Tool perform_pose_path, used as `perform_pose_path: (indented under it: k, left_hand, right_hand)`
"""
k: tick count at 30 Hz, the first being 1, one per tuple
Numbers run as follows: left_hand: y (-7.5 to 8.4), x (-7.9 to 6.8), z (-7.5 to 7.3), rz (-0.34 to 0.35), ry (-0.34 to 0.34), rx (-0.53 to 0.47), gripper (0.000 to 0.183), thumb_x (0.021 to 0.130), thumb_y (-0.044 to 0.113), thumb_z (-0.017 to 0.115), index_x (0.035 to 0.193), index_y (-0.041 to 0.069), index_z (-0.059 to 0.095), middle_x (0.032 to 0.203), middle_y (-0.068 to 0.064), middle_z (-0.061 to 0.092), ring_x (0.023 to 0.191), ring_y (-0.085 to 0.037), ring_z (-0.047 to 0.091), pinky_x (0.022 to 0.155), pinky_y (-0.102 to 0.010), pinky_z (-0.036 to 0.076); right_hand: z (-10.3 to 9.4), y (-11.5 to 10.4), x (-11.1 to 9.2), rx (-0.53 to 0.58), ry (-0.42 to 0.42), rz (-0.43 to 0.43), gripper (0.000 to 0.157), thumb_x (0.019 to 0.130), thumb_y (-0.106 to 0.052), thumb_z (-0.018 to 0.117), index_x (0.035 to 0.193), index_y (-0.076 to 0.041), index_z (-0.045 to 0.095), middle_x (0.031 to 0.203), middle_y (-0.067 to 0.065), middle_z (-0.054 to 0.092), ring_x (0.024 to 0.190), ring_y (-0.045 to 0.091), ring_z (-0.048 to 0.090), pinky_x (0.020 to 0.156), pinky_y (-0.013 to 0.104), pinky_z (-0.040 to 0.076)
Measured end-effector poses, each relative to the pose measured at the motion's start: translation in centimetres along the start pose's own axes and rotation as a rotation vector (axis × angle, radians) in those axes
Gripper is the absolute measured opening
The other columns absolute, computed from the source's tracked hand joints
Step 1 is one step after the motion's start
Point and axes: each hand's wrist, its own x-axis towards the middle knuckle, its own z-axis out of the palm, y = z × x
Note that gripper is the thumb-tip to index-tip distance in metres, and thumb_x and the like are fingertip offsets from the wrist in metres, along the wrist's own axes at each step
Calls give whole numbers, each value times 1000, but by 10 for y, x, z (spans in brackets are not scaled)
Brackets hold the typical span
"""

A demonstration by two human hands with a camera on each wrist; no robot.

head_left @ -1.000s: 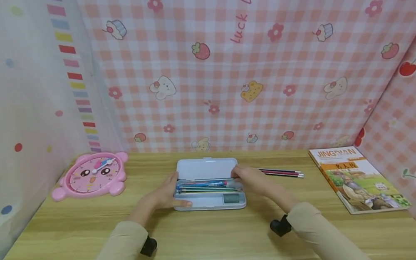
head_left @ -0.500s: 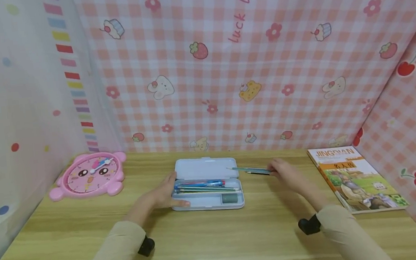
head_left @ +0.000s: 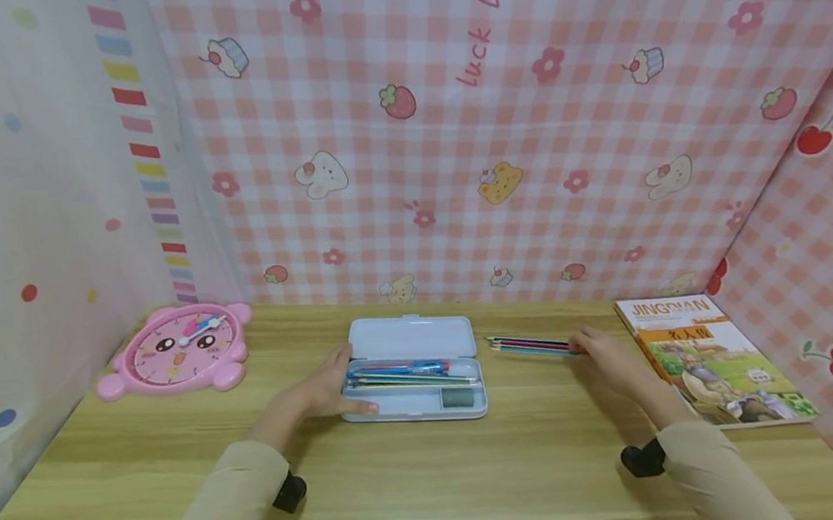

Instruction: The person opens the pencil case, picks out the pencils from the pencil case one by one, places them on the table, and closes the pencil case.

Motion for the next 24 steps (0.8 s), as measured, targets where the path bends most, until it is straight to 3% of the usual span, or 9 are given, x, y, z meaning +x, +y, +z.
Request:
perform_pose_path:
  k: [15, 24]
  left_hand:
    - [-3, 2, 1, -11, -12, 20, 119, 72, 53, 70, 144, -6, -4, 151, -26, -3, 140, -40, 3, 114, -51, 13]
    - [-3, 1, 1, -9, -8, 14, 117, 72, 51, 70, 144, -6, -3, 151, -27, -1, 140, -40, 4, 114, -50, 13]
  right_hand:
    - [4, 5, -1, -57, 2, 16, 11, 78, 1, 66, 86, -4, 61, 81, 4, 57, 73, 16, 56, 62, 32, 48]
    - [5, 9, 0, -32, -35, 46, 9, 79, 1, 65, 84, -5, 61, 81, 4, 58, 74, 19, 58, 64, 33, 49]
